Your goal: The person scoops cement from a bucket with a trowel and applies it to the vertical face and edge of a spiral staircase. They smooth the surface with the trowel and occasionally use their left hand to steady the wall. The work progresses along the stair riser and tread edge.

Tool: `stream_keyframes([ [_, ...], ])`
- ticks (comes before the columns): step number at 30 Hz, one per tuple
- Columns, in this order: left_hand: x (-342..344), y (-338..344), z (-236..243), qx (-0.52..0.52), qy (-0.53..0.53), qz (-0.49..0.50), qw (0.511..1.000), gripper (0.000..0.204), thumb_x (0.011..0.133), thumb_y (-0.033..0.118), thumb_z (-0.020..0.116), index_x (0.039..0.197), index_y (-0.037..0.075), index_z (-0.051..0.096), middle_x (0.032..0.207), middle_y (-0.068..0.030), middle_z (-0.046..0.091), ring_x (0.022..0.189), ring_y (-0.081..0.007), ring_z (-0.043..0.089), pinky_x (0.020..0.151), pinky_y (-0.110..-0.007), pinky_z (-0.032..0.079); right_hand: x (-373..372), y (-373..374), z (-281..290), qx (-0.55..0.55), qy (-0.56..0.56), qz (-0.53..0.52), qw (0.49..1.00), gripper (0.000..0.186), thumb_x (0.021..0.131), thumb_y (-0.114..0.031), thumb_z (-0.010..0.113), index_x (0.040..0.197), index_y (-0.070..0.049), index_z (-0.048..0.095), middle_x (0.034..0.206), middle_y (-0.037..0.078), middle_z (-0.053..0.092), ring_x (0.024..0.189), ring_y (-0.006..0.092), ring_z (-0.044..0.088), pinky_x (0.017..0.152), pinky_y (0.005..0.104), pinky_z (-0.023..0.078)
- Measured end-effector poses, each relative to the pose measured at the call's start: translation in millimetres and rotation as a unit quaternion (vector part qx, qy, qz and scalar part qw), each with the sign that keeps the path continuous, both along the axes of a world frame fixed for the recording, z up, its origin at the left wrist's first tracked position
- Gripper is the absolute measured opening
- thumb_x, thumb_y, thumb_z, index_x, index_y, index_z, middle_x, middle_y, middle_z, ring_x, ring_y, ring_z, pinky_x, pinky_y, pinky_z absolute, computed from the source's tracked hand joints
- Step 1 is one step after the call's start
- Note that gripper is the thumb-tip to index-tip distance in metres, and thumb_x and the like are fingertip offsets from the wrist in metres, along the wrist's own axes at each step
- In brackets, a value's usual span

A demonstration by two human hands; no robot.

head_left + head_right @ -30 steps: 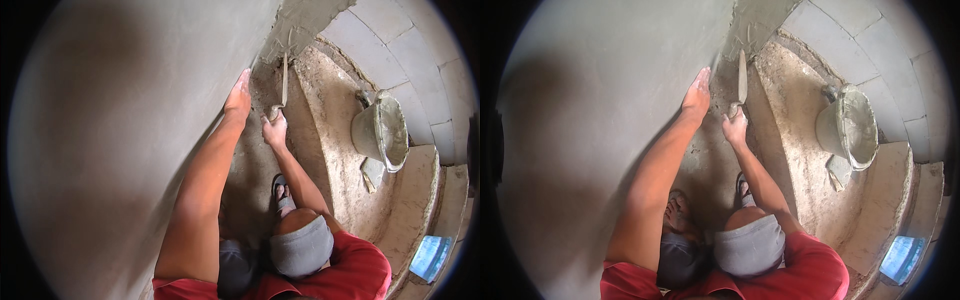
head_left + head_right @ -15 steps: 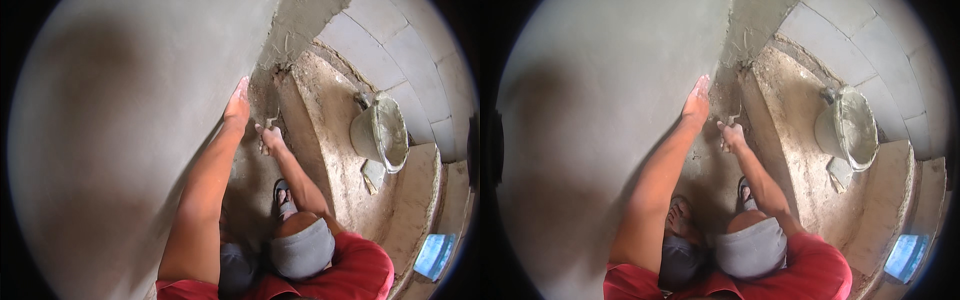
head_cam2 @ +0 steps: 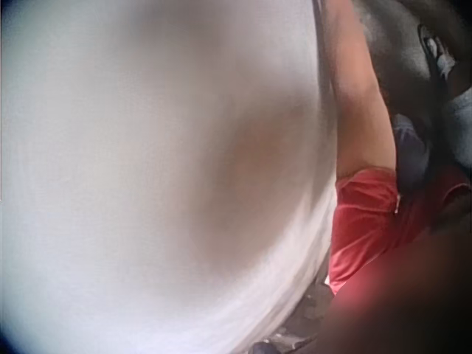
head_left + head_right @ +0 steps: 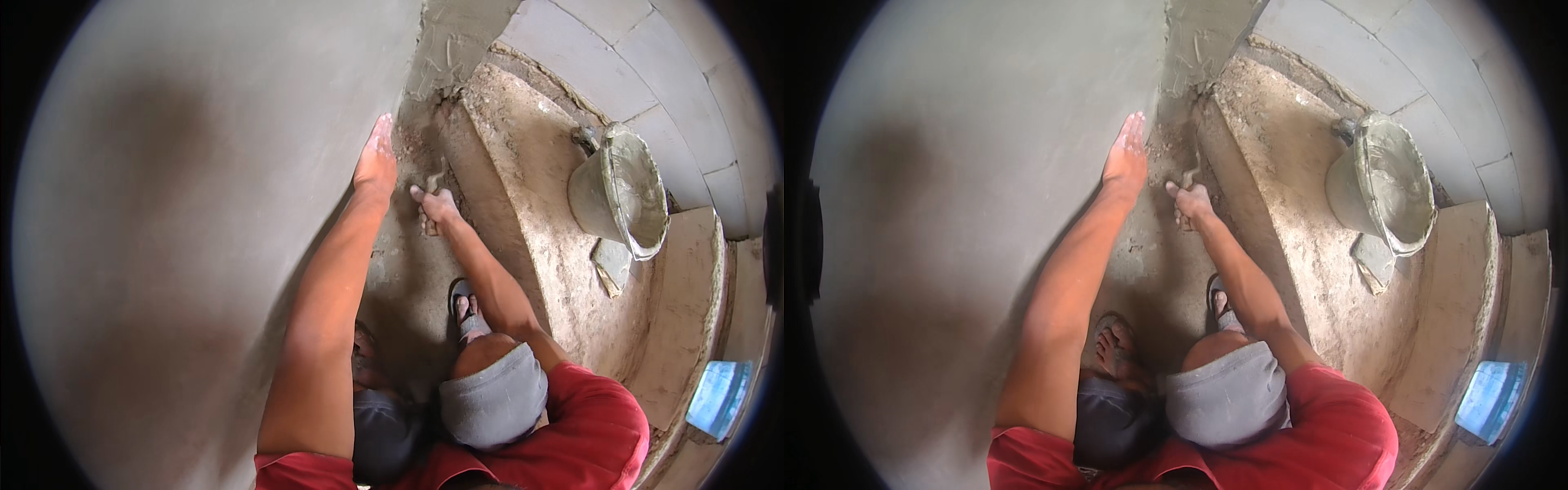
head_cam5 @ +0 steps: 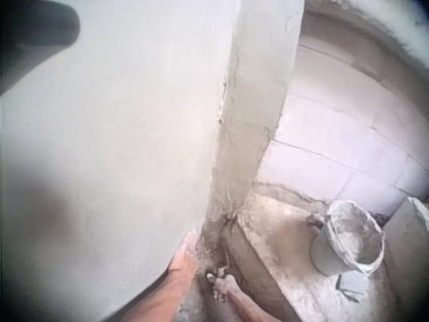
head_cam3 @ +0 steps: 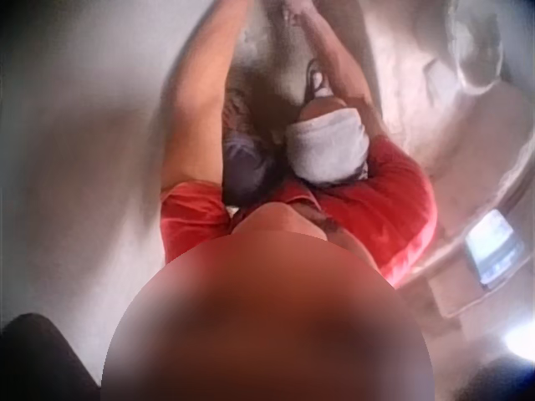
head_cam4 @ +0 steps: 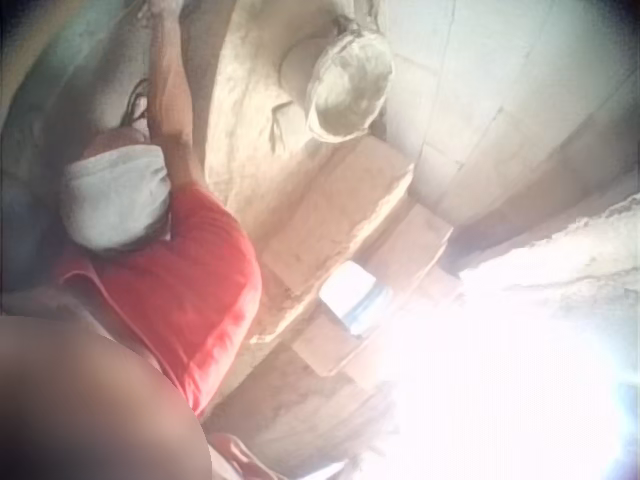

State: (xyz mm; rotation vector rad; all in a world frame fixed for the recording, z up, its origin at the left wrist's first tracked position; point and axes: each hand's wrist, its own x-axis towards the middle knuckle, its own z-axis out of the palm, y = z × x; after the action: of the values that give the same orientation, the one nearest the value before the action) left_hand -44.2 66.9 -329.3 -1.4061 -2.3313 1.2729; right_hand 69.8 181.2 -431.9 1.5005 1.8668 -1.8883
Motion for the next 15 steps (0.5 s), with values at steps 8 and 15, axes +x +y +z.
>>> stream_keyframes([
  [8,-6.7,2.9,-10.6,0.028,0.03,-0.006,0.999,0.061,0.112,0.028,0.038,0.162,-0.006,0.034,0.177,-0.0186,0.019,0.165,-0.0367,0.012,0.134,-0.054,0.001,14.3,-12.8,7.9,0.264,0.031,0.107,0.958,0.054,0.096,-0.044,0.077,0.106,0.008,0.062,0.102,0.028,0.075,0.097,0.0407,0.074,0.088,0.05,0.056],
  [15,-7.9,4.1,-1.2,-0.002,0.017,-0.003,1.0,0.061,0.111,0.027,0.038,0.163,-0.005,0.033,0.177,-0.0175,0.019,0.165,-0.0369,0.011,0.134,-0.055,0.0,18.4,-1.9,-27.0,0.077,0.036,0.04,0.996,0.045,0.102,-0.042,0.073,0.105,-0.001,0.055,0.066,0.006,0.057,0.047,0.0201,0.055,0.042,0.0402,0.046],
])
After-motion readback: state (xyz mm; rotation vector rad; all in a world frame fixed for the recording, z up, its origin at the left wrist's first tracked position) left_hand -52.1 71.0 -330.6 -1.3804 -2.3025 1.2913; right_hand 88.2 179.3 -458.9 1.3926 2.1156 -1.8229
